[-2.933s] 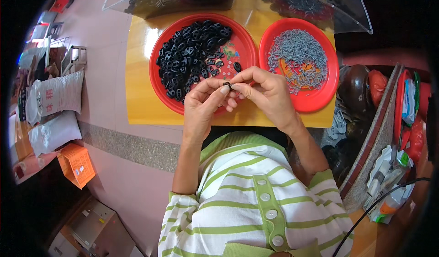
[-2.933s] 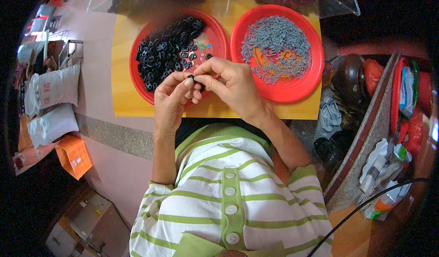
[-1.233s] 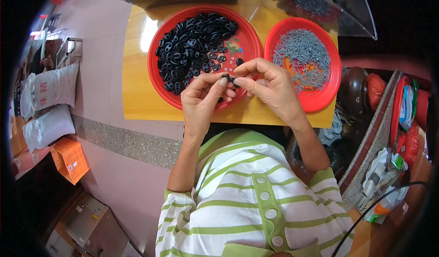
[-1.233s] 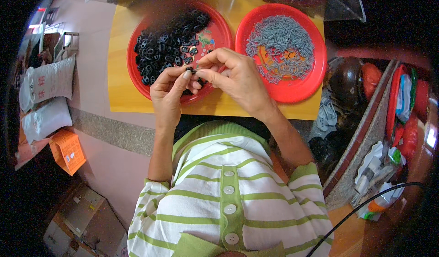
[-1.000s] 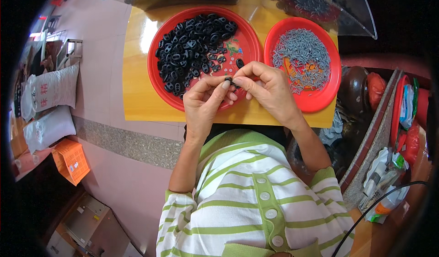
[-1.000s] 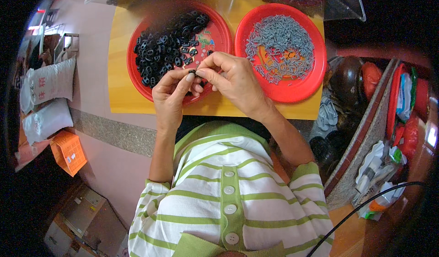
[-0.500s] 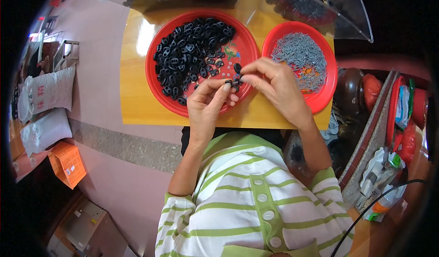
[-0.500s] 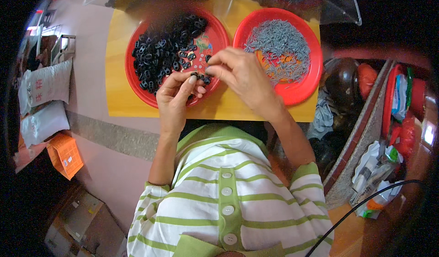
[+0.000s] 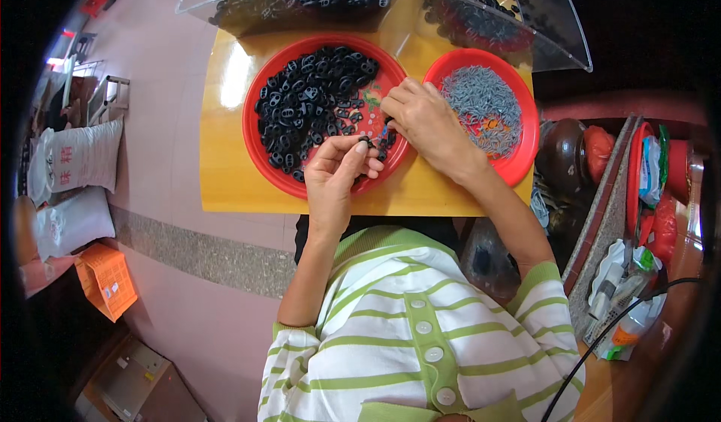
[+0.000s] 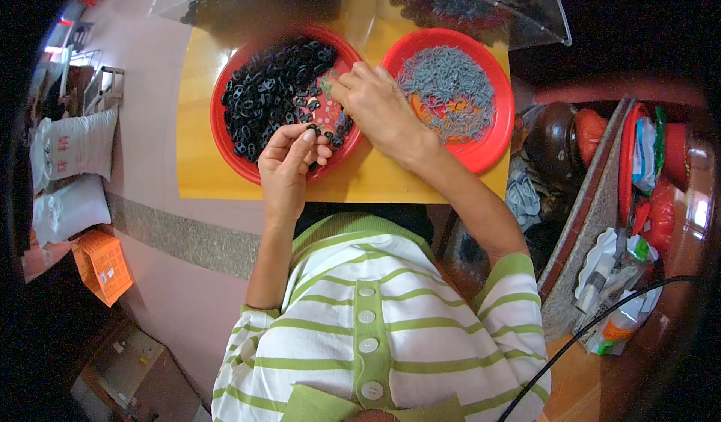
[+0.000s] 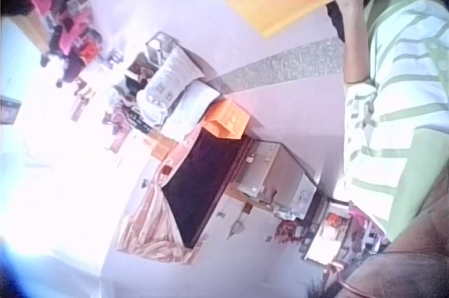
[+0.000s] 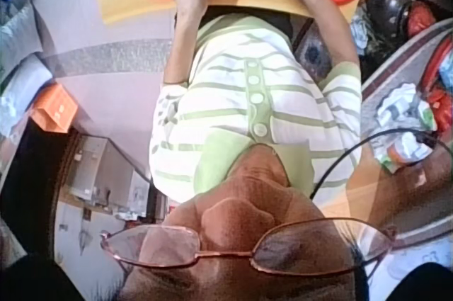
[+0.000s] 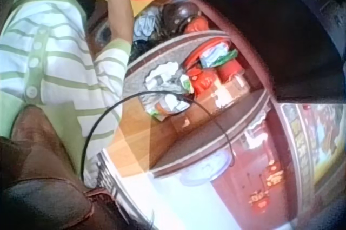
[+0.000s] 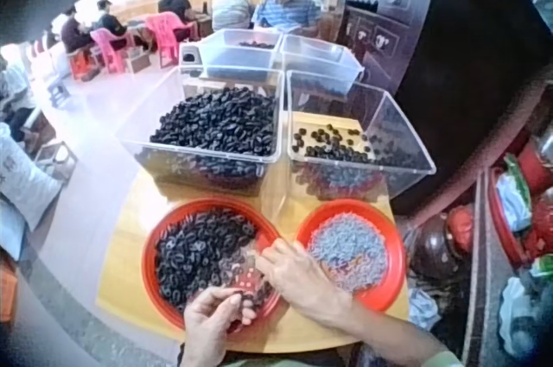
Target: The person sits at a table and repeatedly picks up small black plastic rings and grey metal pins from red trays. They insert the pins into the rings by hand and place the assembled units into a clear plastic container.
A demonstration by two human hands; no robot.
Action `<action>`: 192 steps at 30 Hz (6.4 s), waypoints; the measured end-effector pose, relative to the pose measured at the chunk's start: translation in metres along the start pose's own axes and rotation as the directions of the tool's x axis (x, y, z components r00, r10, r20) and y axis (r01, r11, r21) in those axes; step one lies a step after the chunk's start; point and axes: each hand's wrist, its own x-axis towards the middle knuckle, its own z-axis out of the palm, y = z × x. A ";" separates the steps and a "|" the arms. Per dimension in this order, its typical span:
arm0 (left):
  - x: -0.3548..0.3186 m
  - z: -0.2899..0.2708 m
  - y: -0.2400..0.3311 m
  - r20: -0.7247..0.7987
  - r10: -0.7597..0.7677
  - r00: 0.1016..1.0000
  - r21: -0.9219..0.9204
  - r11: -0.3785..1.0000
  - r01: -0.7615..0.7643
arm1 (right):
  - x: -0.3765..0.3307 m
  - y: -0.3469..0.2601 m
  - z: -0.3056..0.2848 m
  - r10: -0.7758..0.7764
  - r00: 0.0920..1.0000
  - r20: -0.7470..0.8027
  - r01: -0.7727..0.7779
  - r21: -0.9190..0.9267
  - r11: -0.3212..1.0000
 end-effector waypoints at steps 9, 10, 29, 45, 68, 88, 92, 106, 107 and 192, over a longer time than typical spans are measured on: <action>0.001 0.004 0.012 -0.012 -0.078 0.997 -0.096 0.992 0.076 | -0.025 -0.007 -0.005 0.513 0.806 0.297 -0.326 0.945 -0.036; 0.001 0.005 0.012 -0.010 -0.075 0.997 -0.085 0.994 0.074 | -0.026 -0.008 -0.006 0.513 0.796 0.322 -0.324 0.942 -0.089; 0.007 0.020 0.008 -0.050 0.013 0.999 0.059 0.998 -0.010 | -0.034 -0.018 -0.004 0.522 0.778 0.349 -0.264 0.936 -0.232; 0.005 0.025 0.006 -0.016 -0.052 0.999 -0.002 0.999 0.052 | -0.038 -0.024 0.001 0.546 0.793 0.272 -0.254 0.961 -0.111; 0.004 0.021 0.001 0.017 -0.020 1.000 -0.010 1.000 0.020 | -0.037 -0.046 -0.014 0.561 0.827 -0.038 -0.260 0.859 0.441; -0.003 0.019 -0.010 0.219 0.386 0.896 0.332 0.834 -0.441 | -0.046 -0.031 -0.018 0.473 0.878 0.078 -0.211 0.949 0.235; -0.012 0.021 -0.010 0.251 0.400 0.881 0.311 0.829 -0.465 | -0.055 -0.033 -0.016 0.446 0.886 0.126 -0.224 0.959 0.174; 0.012 0.026 0.007 0.115 0.255 0.960 0.313 0.908 -0.278 | -0.031 0.010 -0.046 0.514 0.854 -0.078 -0.250 0.805 0.539; 0.020 0.022 0.011 0.075 0.266 0.961 0.426 0.863 -0.272 | -0.023 0.023 -0.059 0.582 0.794 -0.177 -0.245 0.783 0.572; -0.078 0.021 -0.021 0.186 0.085 0.979 0.631 0.754 -0.185 | -0.108 0.025 -0.045 0.492 0.856 -0.158 -0.329 0.569 0.754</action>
